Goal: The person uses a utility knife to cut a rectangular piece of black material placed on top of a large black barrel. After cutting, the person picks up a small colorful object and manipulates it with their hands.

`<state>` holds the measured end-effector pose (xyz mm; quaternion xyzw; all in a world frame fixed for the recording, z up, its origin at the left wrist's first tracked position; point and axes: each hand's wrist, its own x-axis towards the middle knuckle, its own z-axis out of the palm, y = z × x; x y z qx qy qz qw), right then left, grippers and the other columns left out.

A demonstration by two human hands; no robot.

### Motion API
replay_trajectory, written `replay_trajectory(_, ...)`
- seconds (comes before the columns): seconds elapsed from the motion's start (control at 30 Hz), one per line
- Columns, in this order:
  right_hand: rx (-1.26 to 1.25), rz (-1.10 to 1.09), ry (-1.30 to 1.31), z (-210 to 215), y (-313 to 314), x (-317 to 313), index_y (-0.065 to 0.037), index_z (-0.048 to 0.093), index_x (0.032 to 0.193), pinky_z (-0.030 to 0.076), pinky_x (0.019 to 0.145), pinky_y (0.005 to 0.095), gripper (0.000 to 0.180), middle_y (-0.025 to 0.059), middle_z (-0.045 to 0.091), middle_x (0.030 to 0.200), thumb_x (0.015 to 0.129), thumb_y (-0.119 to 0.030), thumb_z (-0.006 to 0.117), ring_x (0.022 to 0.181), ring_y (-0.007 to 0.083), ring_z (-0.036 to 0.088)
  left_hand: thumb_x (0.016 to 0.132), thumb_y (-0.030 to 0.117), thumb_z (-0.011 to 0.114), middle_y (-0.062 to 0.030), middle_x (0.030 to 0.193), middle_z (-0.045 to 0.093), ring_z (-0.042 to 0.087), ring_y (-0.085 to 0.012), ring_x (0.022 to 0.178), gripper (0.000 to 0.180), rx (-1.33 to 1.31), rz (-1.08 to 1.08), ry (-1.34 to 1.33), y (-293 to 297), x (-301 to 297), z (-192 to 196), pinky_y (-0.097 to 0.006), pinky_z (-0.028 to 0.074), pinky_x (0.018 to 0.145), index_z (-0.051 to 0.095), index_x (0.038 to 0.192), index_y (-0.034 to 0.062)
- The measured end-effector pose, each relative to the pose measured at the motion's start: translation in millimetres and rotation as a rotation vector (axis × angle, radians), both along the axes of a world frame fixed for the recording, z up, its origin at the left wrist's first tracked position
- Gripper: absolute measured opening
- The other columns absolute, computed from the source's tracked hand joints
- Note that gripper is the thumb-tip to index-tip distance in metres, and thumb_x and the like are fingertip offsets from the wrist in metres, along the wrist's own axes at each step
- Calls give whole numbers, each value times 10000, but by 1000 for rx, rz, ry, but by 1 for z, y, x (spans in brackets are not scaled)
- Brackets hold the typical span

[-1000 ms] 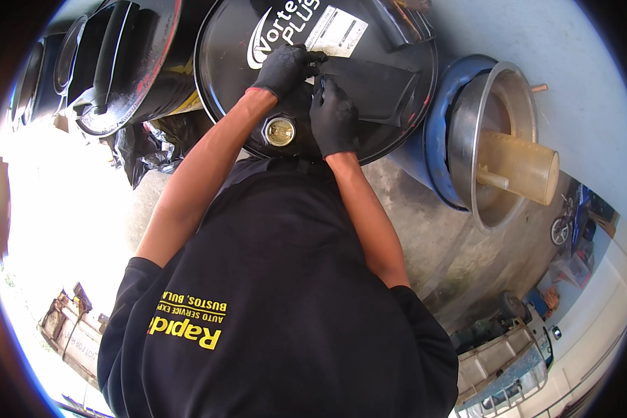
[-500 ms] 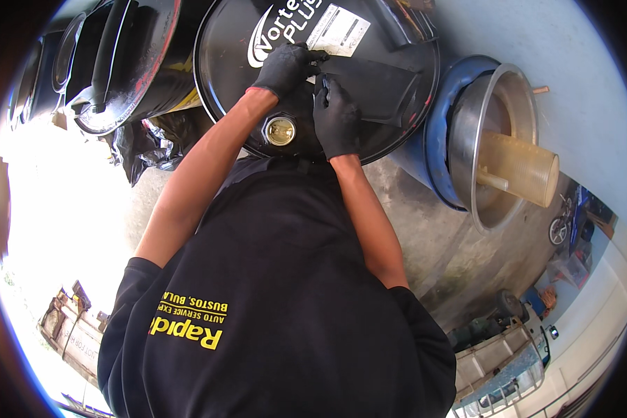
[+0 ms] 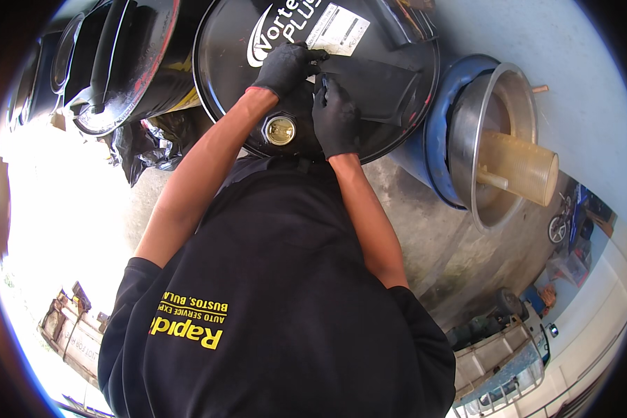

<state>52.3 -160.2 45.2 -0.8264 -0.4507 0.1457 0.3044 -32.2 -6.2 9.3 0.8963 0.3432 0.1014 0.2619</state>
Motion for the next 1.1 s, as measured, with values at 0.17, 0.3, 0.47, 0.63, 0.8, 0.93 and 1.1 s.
replay_trajectory(0.17, -31, 31, -47, -2, 3, -1, -37, 741, 1192, 572, 874, 492, 263, 228, 758, 1067, 1007, -170, 610, 979, 416, 737, 888, 345, 778, -128, 1001, 763, 740, -341, 935, 308, -6, 9, -36, 0, -1, -4, -476, 588, 822, 813, 1182, 265)
replay_trajectory(0.3, -99, 92, -118, 4, 10, 2, -47, 740, 1115, 565, 830, 510, 209, 216, 752, 982, 993, -180, 635, 918, 421, 726, 883, 347, 778, -124, 987, 763, 738, -344, 919, 288, 29, -13, -10, 0, 1, 4, -480, 585, 801, 821, 1154, 260)
replay_trajectory(0.47, -160, 150, -188, 3, 15, 4, -63, 711, 1040, 559, 791, 526, 164, 200, 740, 919, 987, -200, 639, 870, 427, 715, 878, 346, 773, -124, 942, 761, 737, -345, 903, 278, 107, -10, 63, -7, 5, 19, -480, 583, 789, 825, 1141, 269)
replay_trajectory(0.63, -174, 199, -300, 6, 14, 1, -37, 666, 1030, 591, 716, 493, 116, 196, 732, 846, 974, -126, 614, 812, 392, 742, 881, 330, 766, -127, 911, 762, 738, -342, 865, 274, 147, -12, 52, -10, 5, 19, -474, 586, 773, 824, 1147, 294)
replay_trajectory(0.8, -198, 206, -211, 9, 7, 1, -35, 684, 1011, 558, 770, 554, 185, 231, 718, 859, 1012, -191, 585, 828, 436, 717, 888, 322, 760, -132, 903, 764, 737, -342, 834, 273, 128, 6, 91, -12, 6, 23, -469, 590, 768, 821, 1154, 314)
replay_trajectory(0.93, -210, 202, -196, 10, 1, -2, -17, 676, 1023, 544, 773, 570, 184, 244, 714, 868, 1008, -174, 582, 829, 461, 703, 892, 334, 761, -132, 916, 761, 737, -340, 845, 273, 153, 26, 62, -13, 4, 18, -469, 594, 773, 819, 1159, 323)
replay_trajectory(1.1, -200, 223, -143, -1, -13, -3, 8, 671, 1058, 531, 801, 581, 178, 281, 710, 948, 985, -130, 584, 882, 491, 684, 898, 349, 762, -146, 959, 749, 738, -340, 864, 268, 142, 23, 67, -14, 6, 11, -470, 599, 773, 817, 1160, 321)
